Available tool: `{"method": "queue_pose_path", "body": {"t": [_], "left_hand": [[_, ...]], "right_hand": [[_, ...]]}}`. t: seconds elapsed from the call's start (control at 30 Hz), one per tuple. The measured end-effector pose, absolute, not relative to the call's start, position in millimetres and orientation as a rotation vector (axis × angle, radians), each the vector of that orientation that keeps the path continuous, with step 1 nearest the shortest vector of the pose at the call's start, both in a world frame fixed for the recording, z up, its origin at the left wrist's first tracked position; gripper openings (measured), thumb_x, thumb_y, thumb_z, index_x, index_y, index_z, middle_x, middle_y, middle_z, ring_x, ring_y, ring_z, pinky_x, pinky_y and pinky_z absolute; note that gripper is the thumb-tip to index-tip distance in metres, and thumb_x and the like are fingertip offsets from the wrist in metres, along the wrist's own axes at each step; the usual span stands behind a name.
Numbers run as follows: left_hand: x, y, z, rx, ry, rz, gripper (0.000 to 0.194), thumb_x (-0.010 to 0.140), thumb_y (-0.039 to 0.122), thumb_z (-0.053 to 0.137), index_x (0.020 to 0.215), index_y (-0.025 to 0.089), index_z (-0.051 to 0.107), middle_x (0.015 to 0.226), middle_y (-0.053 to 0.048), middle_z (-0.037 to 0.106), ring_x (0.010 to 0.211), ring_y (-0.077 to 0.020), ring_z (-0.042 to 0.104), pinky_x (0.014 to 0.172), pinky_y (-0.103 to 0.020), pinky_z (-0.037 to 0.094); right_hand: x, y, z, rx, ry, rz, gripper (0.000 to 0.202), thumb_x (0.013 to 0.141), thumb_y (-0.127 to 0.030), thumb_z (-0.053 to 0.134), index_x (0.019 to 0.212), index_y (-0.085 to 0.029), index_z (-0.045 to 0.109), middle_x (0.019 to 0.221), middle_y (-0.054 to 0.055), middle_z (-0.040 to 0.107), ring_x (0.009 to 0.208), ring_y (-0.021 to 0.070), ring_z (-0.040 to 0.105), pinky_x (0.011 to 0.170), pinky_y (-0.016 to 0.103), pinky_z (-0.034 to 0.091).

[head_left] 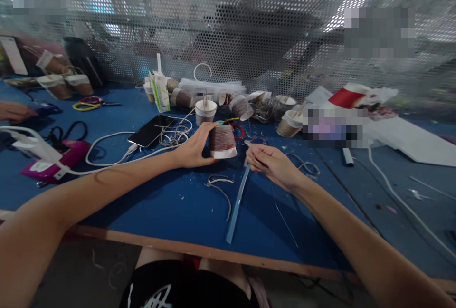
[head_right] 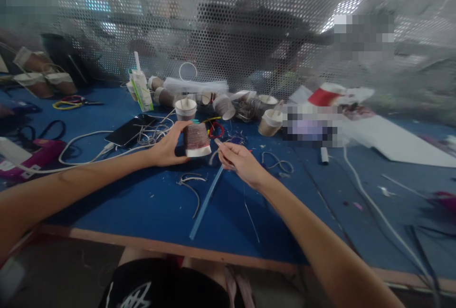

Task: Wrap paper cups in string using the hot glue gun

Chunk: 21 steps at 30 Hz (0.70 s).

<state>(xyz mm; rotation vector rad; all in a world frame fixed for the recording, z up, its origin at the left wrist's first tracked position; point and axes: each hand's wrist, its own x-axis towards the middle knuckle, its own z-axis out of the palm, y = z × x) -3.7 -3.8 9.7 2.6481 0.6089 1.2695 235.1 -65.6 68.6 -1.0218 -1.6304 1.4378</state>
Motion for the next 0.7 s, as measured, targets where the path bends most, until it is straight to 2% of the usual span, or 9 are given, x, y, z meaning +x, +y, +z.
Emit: {"method": "queue_pose_path", "body": {"t": [0.1, 0.17, 0.27, 0.4, 0.53, 0.7], "left_hand": [[-5, -4, 11, 2.672, 0.536, 1.261, 0.086, 0.079, 0.043, 0.068, 0.145, 0.015, 0.022, 0.135, -0.022, 0.045, 0.130, -0.0363, 0.047, 0.108, -0.058, 0.043], [-5, -5, 13, 2.686, 0.504, 1.255, 0.087, 0.079, 0.043, 0.069, 0.146, 0.016, 0.021, 0.137, -0.022, 0.044, 0.131, -0.0359, 0.046, 0.108, -0.058, 0.044], [-6, -6, 15, 2.672, 0.490, 1.225, 0.090, 0.076, 0.041, 0.071, 0.148, 0.019, 0.020, 0.137, -0.021, 0.043, 0.131, -0.0358, 0.044, 0.108, -0.058, 0.044], [-6, -6, 17, 2.626, 0.508, 1.132, 0.095, 0.074, 0.037, 0.072, 0.150, 0.022, 0.017, 0.137, -0.019, 0.039, 0.132, -0.0359, 0.042, 0.108, -0.059, 0.042], [-6, -7, 19, 2.578, 0.429, 1.101, 0.100, 0.072, 0.046, 0.073, 0.151, 0.023, 0.016, 0.139, -0.018, 0.035, 0.135, -0.0378, 0.037, 0.112, -0.061, 0.037], [-7, -11, 24, 2.473, 0.406, 1.039, 0.095, 0.075, 0.056, 0.068, 0.150, 0.024, 0.020, 0.141, -0.017, 0.035, 0.136, -0.0373, 0.035, 0.114, -0.060, 0.033]], "right_hand": [[232, -68, 67, -1.017, -1.591, 1.458, 0.052, 0.075, -0.062, 0.070, 0.056, -0.020, 0.045, 0.045, -0.008, 0.036, 0.045, 0.0057, 0.028, 0.047, 0.024, 0.025], [232, -70, 66, -1.045, -1.620, 1.432, 0.053, 0.072, -0.062, 0.072, 0.053, -0.018, 0.049, 0.044, -0.007, 0.038, 0.043, 0.0049, 0.028, 0.044, 0.024, 0.020], [232, -71, 65, -1.079, -1.617, 1.405, 0.049, 0.069, -0.062, 0.074, 0.058, -0.017, 0.061, 0.042, -0.006, 0.040, 0.039, 0.0038, 0.026, 0.042, 0.024, 0.012], [231, -73, 66, -1.067, -1.537, 1.379, 0.044, 0.064, -0.059, 0.079, 0.066, -0.017, 0.068, 0.041, -0.007, 0.039, 0.040, 0.0046, 0.027, 0.042, 0.024, 0.013], [228, -75, 65, -1.095, -1.549, 1.347, 0.041, 0.068, -0.057, 0.077, 0.068, -0.017, 0.069, 0.042, -0.007, 0.039, 0.038, 0.0041, 0.025, 0.039, 0.023, 0.012], [225, -78, 64, -1.151, -1.561, 1.247, 0.042, 0.071, -0.058, 0.073, 0.070, -0.016, 0.066, 0.039, -0.009, 0.037, 0.033, 0.0030, 0.023, 0.035, 0.022, 0.012]]}}
